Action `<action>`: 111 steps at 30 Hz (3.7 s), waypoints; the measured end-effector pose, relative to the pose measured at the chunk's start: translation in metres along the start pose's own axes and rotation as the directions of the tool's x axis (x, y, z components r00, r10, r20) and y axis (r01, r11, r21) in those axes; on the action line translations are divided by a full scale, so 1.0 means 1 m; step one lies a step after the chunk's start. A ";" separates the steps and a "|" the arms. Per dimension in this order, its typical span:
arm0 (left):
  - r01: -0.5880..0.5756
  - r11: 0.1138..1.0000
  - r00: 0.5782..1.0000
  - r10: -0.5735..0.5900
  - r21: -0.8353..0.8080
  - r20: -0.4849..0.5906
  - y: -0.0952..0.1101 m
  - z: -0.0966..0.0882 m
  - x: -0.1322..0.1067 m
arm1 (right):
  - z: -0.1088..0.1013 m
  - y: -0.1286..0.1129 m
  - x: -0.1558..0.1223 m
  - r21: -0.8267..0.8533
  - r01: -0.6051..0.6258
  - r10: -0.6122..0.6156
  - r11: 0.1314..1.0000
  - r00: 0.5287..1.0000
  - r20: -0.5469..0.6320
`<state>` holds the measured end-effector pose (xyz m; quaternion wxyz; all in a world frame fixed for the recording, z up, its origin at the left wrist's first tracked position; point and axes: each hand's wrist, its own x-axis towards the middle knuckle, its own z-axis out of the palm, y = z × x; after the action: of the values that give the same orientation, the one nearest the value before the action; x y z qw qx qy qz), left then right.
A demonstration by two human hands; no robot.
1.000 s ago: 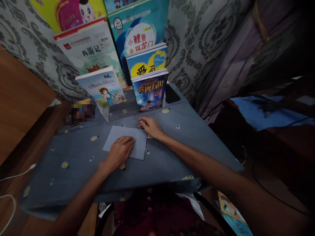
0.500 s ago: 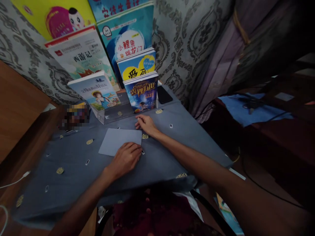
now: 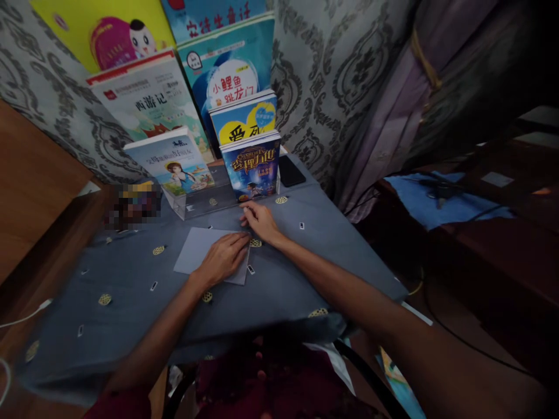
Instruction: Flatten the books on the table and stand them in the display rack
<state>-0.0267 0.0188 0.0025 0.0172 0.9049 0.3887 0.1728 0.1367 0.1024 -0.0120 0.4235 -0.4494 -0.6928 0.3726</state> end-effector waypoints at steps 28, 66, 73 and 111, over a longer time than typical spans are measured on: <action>-0.068 0.985 0.997 0.059 0.159 0.058 0.077 -0.022 -0.168 | -0.025 -0.032 -0.163 -0.234 0.483 -0.290 0.844 0.778 0.558; 0.506 0.862 0.858 -0.500 0.025 -0.119 -0.068 -0.012 -0.097 | 0.019 -0.045 -0.056 -0.674 0.265 0.022 0.689 0.923 0.384; 0.504 0.861 0.851 -0.507 -0.058 -0.137 -0.076 -0.012 -0.106 | 0.084 -0.049 -0.030 -0.310 0.554 -0.345 0.773 0.777 0.527; 0.211 0.977 0.962 -0.206 -0.008 0.179 -0.053 -0.008 -0.041 | 0.022 0.025 0.006 -0.199 0.379 -0.249 0.904 0.843 0.476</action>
<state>-0.0926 0.0255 -0.0107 0.0822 0.8703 0.4764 0.0940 0.1225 0.1132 -0.0408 0.2425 -0.2888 -0.8812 0.2853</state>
